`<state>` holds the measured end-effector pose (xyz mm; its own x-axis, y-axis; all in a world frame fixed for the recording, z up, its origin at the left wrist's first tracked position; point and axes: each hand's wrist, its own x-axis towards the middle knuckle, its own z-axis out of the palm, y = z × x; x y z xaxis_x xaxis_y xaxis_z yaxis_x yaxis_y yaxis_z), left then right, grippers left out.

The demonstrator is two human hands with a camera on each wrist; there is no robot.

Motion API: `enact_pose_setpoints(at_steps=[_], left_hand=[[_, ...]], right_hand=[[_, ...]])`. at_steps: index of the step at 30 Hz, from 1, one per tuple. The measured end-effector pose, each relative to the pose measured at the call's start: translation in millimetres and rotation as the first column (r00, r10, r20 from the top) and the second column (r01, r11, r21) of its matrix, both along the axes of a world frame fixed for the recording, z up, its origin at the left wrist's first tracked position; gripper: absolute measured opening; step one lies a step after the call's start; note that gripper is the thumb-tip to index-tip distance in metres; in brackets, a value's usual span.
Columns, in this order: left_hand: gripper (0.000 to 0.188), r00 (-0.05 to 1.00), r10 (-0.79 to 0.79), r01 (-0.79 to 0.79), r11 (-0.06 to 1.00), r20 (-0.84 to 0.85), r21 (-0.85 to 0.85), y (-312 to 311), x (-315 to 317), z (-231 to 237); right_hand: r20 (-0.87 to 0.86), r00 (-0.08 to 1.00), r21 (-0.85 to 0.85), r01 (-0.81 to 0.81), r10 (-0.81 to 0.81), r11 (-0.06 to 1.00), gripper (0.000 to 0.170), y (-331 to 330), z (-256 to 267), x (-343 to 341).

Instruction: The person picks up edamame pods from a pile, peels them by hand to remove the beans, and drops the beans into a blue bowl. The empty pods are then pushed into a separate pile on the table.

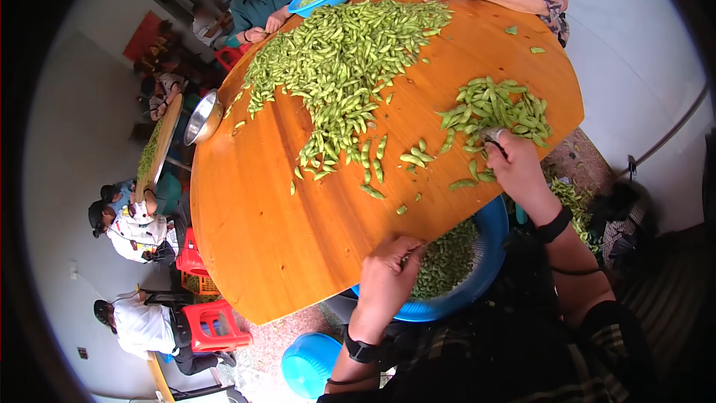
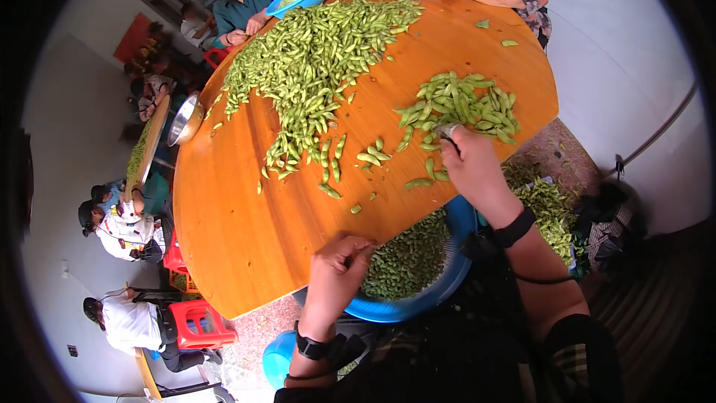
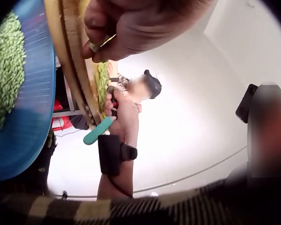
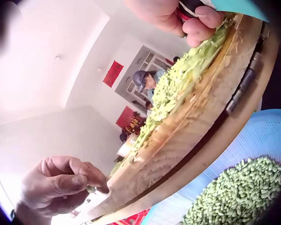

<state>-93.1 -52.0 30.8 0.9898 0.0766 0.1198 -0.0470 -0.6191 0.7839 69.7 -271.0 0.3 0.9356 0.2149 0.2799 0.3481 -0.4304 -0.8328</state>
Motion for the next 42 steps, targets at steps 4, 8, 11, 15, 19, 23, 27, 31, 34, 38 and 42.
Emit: enact_pose_setpoints(at_steps=[4, 8, 11, 15, 19, 23, 27, 31, 34, 38, 42], left_hand=[[0.016, 0.984, 0.114, -0.150, 0.941, 0.134, 0.304, 25.0, 32.0, 10.1], [0.014, 0.965, 0.191, -0.255, 0.852, 0.181, 0.458, 42.6, 62.1, -4.8], [0.009, 0.963, 0.193, -0.262, 0.825, 0.187, 0.501, 39.1, 63.7, 0.2], [0.007, 0.966, 0.154, -0.188, 0.970, 0.210, 0.153, 9.9, 59.8, -3.0], [0.007, 0.981, 0.014, -0.017, 1.000, 0.195, 0.016, -40.0, 63.8, 0.8], [0.012, 0.961, 0.033, -0.069, 0.990, 0.273, 0.123, -25.5, 84.9, 10.7], [0.010, 0.964, -0.002, -0.113, 0.904, 0.268, 0.412, 4.5, 120.3, 3.2], [0.012, 0.960, -0.078, -0.062, 0.877, 0.268, 0.477, 16.1, 127.4, -6.8], [0.016, 0.989, 0.115, -0.136, 0.962, 0.097, 0.239, 16.4, 115.0, -3.0], [0.021, 0.986, 0.149, -0.163, 0.951, -0.075, -0.264, 0.2, 93.6, 4.6], [0.040, 0.989, 0.015, -0.014, 1.000, 0.144, -0.008, -17.6, 76.8, -6.4]], right_hand=[[-0.055, 0.998, 0.167, 0.001, 0.009, 0.986, 0.009, -1.6, -7.3, 3.5], [-0.088, 0.996, 0.206, 0.021, -0.002, 0.978, 0.009, -3.6, -11.2, 4.9], [-0.106, 0.994, 0.169, 0.006, 0.012, 0.986, 0.009, -4.5, 3.8, -3.4], [-0.414, 0.868, 0.410, -0.088, 0.272, 0.908, 0.015, 10.5, 34.8, -30.1], [-0.520, 0.716, 0.590, -0.093, 0.465, 0.802, 0.010, 22.2, 33.5, -39.2], [-0.459, 0.858, 0.483, 0.025, 0.229, 0.875, 0.011, 3.1, 27.9, -18.3], [0.023, 0.998, 0.278, -0.060, 0.056, 0.959, 0.018, -12.4, 0.7, 2.8], [-0.242, 0.967, 0.338, 0.011, 0.076, 0.941, 0.019, -14.3, 2.4, -6.9], [-0.219, 0.962, 0.248, -0.106, 0.162, 0.963, 0.025, -5.1, 16.2, -20.8], [-0.472, 0.744, 0.490, -0.223, 0.472, 0.842, 0.023, 18.3, 33.1, -28.9], [-0.501, 0.655, 0.532, -0.284, 0.566, 0.798, 0.014, 30.7, 37.8, -34.5]])
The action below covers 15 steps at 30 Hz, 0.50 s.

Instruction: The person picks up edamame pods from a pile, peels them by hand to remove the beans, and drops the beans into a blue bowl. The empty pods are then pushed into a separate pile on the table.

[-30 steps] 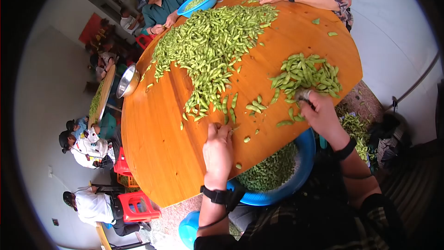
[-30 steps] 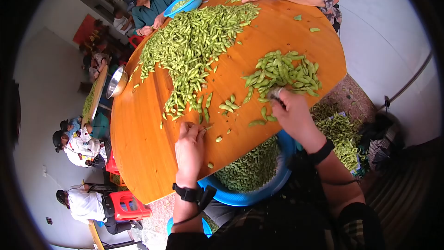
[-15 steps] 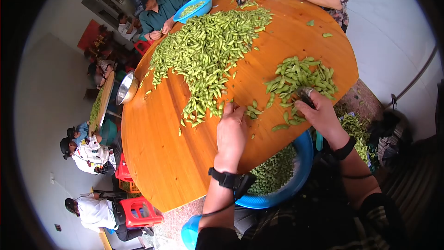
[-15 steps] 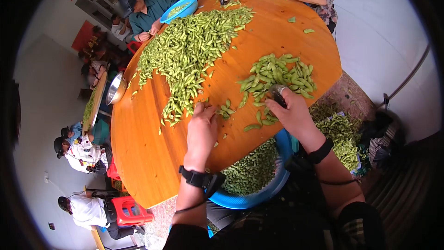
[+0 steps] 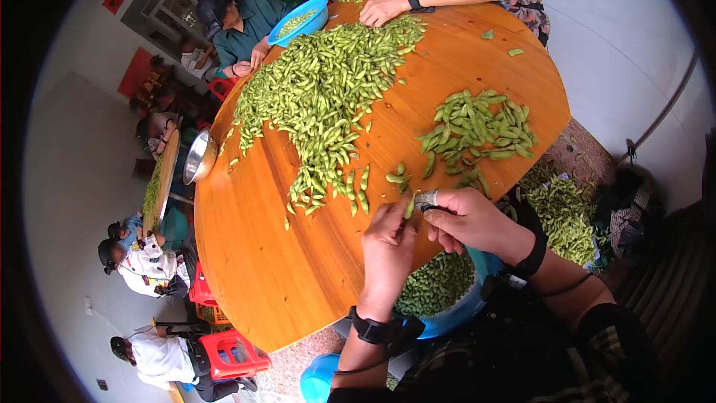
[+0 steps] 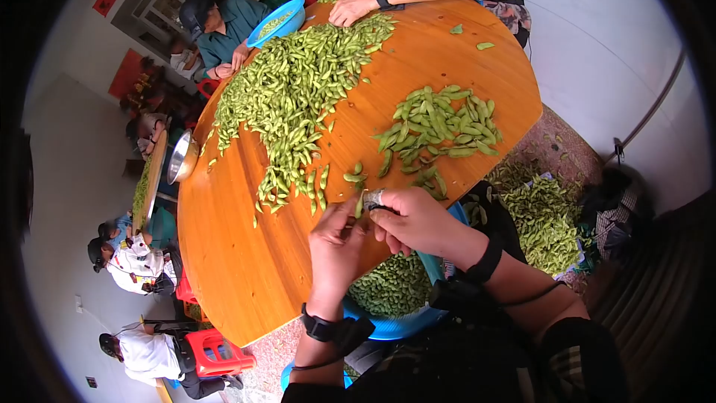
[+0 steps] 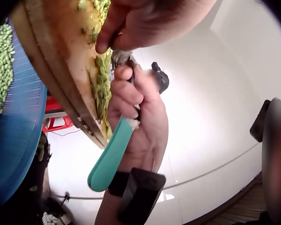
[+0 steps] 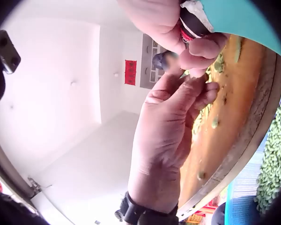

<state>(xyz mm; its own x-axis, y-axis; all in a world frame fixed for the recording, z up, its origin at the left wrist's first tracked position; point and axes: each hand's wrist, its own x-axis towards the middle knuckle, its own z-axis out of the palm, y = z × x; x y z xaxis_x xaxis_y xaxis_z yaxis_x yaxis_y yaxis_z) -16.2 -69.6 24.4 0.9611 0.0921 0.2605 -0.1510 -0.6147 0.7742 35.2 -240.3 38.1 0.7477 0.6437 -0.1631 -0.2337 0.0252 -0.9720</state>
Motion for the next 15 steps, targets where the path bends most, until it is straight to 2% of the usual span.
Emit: enact_pose_setpoints(at_steps=[3, 7, 11, 14, 15], left_hand=[[0.037, 0.995, 0.001, -0.004, 1.000, 0.096, 0.027, -6.6, -6.3, -3.2], [0.033, 0.999, 0.035, -0.034, 0.999, 0.033, -0.010, -7.1, -14.7, -2.7], [0.032, 0.997, 0.070, -0.068, 0.997, 0.037, -0.042, -9.7, -21.9, -5.2], [0.031, 0.994, 0.104, -0.097, 0.985, 0.043, -0.146, -11.8, -27.8, -11.2], [0.025, 0.995, 0.101, -0.099, 0.962, -0.002, -0.254, -12.7, -30.1, -13.3]], right_hand=[[0.063, 0.998, -0.078, -0.005, 0.009, 0.997, 0.013, 0.6, -1.9, -5.1], [0.033, 0.999, -0.089, -0.015, 0.018, 0.996, 0.014, -1.8, 2.4, -13.0], [0.043, 0.998, -0.109, -0.035, 0.040, 0.993, 0.017, -0.1, -1.5, -19.1], [0.053, 0.998, -0.090, -0.032, 0.037, 0.995, 0.017, 0.1, -4.7, -22.8], [0.065, 0.997, -0.066, -0.025, 0.029, 0.998, 0.017, 0.1, -5.8, -25.2]])
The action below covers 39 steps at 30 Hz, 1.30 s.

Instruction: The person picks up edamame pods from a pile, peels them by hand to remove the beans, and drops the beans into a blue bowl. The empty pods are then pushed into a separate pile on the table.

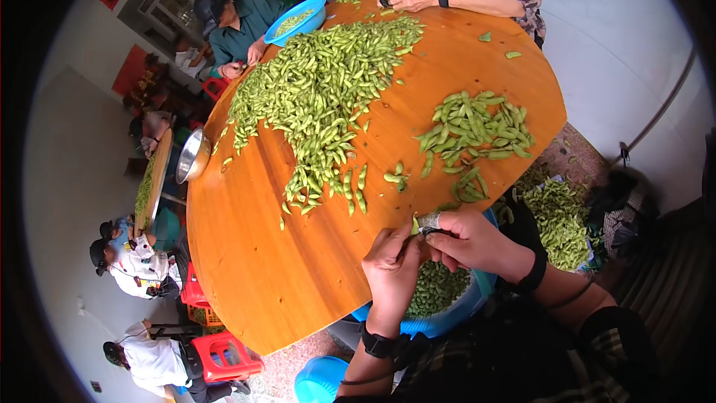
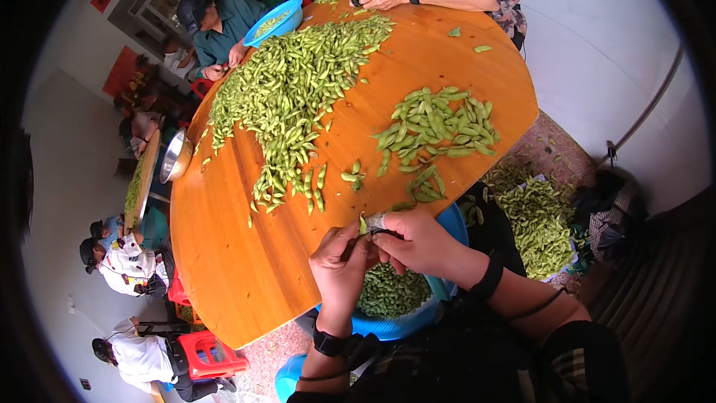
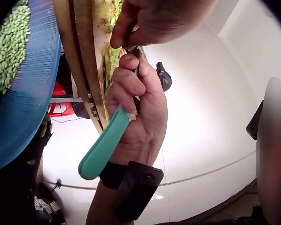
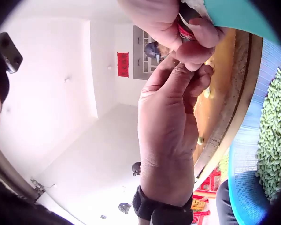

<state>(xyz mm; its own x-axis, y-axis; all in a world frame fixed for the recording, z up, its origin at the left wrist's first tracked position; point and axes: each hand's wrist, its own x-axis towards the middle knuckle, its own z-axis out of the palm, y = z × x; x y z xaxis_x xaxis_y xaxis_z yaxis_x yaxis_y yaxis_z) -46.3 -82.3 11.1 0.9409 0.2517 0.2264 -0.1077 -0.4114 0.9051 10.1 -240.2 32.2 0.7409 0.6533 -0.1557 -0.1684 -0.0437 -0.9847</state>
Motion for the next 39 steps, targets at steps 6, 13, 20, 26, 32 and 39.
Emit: enact_pose_setpoints(at_steps=[6, 13, 20, 26, 32, 39], left_hand=[[0.016, 0.999, -0.043, 0.048, 0.969, 0.025, -0.242, 3.2, -7.0, -12.4], [0.017, 0.982, -0.165, 0.096, 0.848, -0.087, -0.521, 11.8, -8.6, -2.1], [0.026, 0.941, -0.304, 0.070, 0.612, -0.152, -0.788, 24.4, -2.2, 0.9], [0.028, 0.969, -0.185, 0.042, 0.773, -0.162, -0.633, -0.2, -2.2, 8.8], [0.027, 0.990, -0.066, 0.016, 0.927, -0.123, -0.374, -9.4, -8.5, -2.3], [0.029, 0.971, -0.118, -0.057, 0.734, -0.209, -0.677, -0.4, -18.2, 6.9]], right_hand=[[-0.096, 0.995, 0.134, 0.052, -0.039, 0.990, 0.016, 4.2, -9.3, -7.5], [-0.274, 0.962, 0.134, 0.015, 0.022, 0.991, 0.013, -2.5, 1.1, -2.4], [-0.325, 0.945, 0.143, 0.001, 0.045, 0.990, 0.011, -5.6, 5.8, 4.9], [0.397, 0.899, 0.103, 0.157, -0.185, 0.982, 0.010, 10.4, -6.3, -6.3], [0.294, 0.940, 0.010, 0.178, -0.173, 0.984, 0.009, 9.4, 0.7, -18.8], [0.322, 0.938, 0.026, 0.129, -0.130, 0.991, 0.019, 13.5, -14.1, -28.6]])
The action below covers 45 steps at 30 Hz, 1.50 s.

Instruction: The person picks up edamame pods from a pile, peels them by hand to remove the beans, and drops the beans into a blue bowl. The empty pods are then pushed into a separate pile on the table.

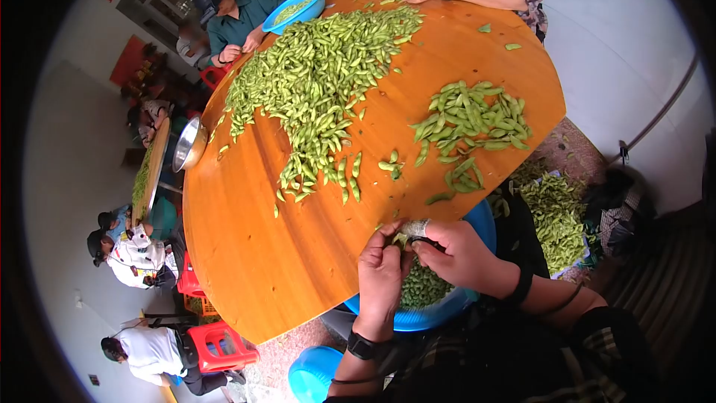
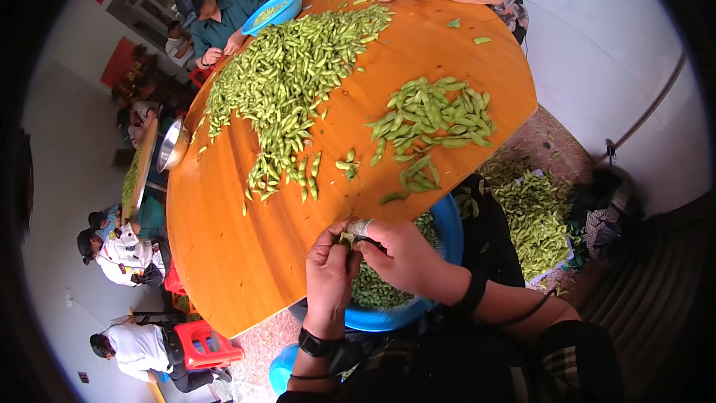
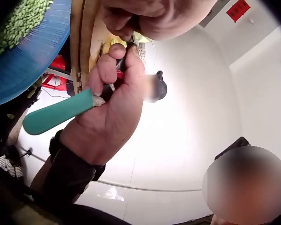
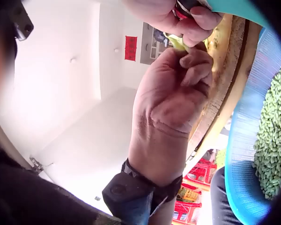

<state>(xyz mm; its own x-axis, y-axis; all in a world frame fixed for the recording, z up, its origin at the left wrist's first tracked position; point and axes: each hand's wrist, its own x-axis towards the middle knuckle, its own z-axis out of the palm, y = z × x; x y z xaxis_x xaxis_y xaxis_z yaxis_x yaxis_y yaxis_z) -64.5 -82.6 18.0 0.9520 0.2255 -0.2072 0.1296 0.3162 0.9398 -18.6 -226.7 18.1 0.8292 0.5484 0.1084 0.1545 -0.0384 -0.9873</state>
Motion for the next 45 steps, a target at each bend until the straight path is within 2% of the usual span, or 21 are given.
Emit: enact_pose_setpoints(at_steps=[3, 4, 6, 7, 9, 10, 11, 13, 17, 20, 23, 26, 27, 29, 30, 31, 33, 35, 38, 41, 45], left_hand=[[0.032, 0.992, 0.036, -0.024, 0.995, -0.121, 0.096, 4.8, -5.3, 1.7], [0.034, 0.999, -0.025, 0.038, 0.949, -0.044, 0.314, 7.8, -10.6, -2.9], [0.035, 0.987, -0.158, 0.094, 0.746, 0.038, 0.659, 14.1, -20.9, -4.6], [0.035, 0.987, -0.158, 0.094, 0.742, 0.037, 0.663, 16.6, -23.1, -0.4], [0.032, 0.953, -0.301, 0.125, 0.467, 0.025, 0.875, 16.4, -26.4, 15.2], [0.028, 0.954, -0.296, 0.157, 0.397, -0.036, 0.904, 13.1, -25.7, 27.9], [0.028, 0.954, -0.298, 0.156, 0.394, -0.035, 0.906, 13.4, -20.9, 34.7], [0.025, 0.932, -0.357, 0.017, 0.187, 0.052, 0.982, 17.4, -6.8, 46.1], [0.020, 0.968, -0.221, -0.084, 0.146, 0.116, 0.986, 26.3, 56.0, 45.2], [0.018, 0.951, -0.257, -0.145, 0.116, 0.171, 0.983, 36.4, 104.6, 21.5], [0.020, 0.954, -0.293, -0.006, 0.196, 0.065, 0.981, 41.5, 120.5, 10.0], [0.020, 0.965, -0.256, -0.020, 0.144, 0.057, 0.989, 45.5, 114.2, 11.3], [0.020, 0.964, -0.260, -0.022, 0.141, 0.058, 0.990, 44.2, 109.0, 10.5], [0.020, 0.988, -0.151, 0.067, 0.640, 0.040, 0.765, 35.3, 93.7, 8.2], [0.017, 0.989, -0.140, 0.079, 0.790, 0.053, 0.608, 24.2, 84.9, 12.6], [0.017, 0.989, -0.143, 0.086, 0.789, 0.046, 0.608, 18.9, 78.0, 12.3], [0.021, 0.976, -0.199, 0.118, 0.822, 0.088, 0.556, 13.3, 68.4, 10.7], [0.021, 0.976, -0.194, 0.112, 0.831, 0.096, 0.544, 10.0, 60.9, 5.6], [0.021, 0.948, -0.239, -0.035, 0.576, 0.209, 0.817, 7.9, 53.2, 4.2], [0.024, 0.944, -0.199, -0.134, 0.500, 0.264, 0.856, 2.3, 48.0, 3.1], [0.021, 0.954, -0.168, -0.130, 0.511, 0.247, 0.850, 3.0, 39.6, -5.0]], right_hand=[[0.090, 0.996, 0.057, 0.001, -0.006, 0.998, 0.020, 0.8, -1.4, -2.4], [0.084, 0.996, 0.073, 0.023, -0.029, 0.997, 0.018, -1.6, 1.1, -0.5], [0.063, 0.989, 0.052, 0.127, -0.130, 0.991, 0.018, -8.6, -5.7, 9.0], [0.029, 0.984, 0.040, 0.174, -0.175, 0.984, 0.021, -16.5, -9.9, 20.1], [0.171, 0.939, -0.052, 0.312, -0.299, 0.949, 0.025, -33.8, -18.9, 52.6], [-0.072, 0.952, -0.073, 0.294, -0.299, 0.953, 0.024, -41.2, -4.6, 66.5], [0.042, 0.954, -0.065, 0.300, -0.298, 0.952, 0.017, -49.4, -8.7, 79.6], [0.105, 0.934, -0.115, 0.352, -0.341, 0.929, 0.008, -56.5, -7.3, 94.5], [0.145, 0.922, -0.086, 0.374, -0.360, 0.923, 0.010, -56.6, -32.0, 107.3], [0.203, 0.908, -0.151, 0.398, -0.366, 0.905, 0.010, -58.2, -34.0, 106.0], [0.089, 0.933, -0.094, 0.356, -0.348, 0.930, 0.010, -59.9, -19.4, 102.7], [0.105, 0.936, -0.113, 0.348, -0.337, 0.931, 0.014, -58.1, -9.7, 96.2], [-0.012, 0.970, -0.068, 0.242, -0.243, 0.968, 0.018, -54.8, -4.8, 90.8], [-0.126, 0.982, -0.009, 0.141, -0.141, 0.990, 0.023, -45.7, 3.9, 83.1], [-0.240, 0.970, 0.027, 0.048, -0.040, 0.998, 0.023, -39.8, 8.1, 79.3], [-0.348, 0.935, 0.075, -0.041, 0.065, 0.996, 0.023, -35.3, 9.3, 75.1], [-0.386, 0.916, 0.112, -0.076, 0.114, 0.991, 0.021, -29.0, 6.9, 71.6], [-0.424, 0.893, 0.126, -0.106, 0.150, 0.986, 0.017, -24.7, 7.1, 68.6], [-0.388, 0.908, 0.089, -0.135, 0.160, 0.987, 0.016, -23.6, 9.8, 62.9], [-0.404, 0.900, 0.082, -0.144, 0.165, 0.986, 0.017, -23.5, 10.8, 57.6], [-0.466, 0.875, 0.093, -0.100, 0.132, 0.991, 0.016, -19.2, 11.6, 47.3]])
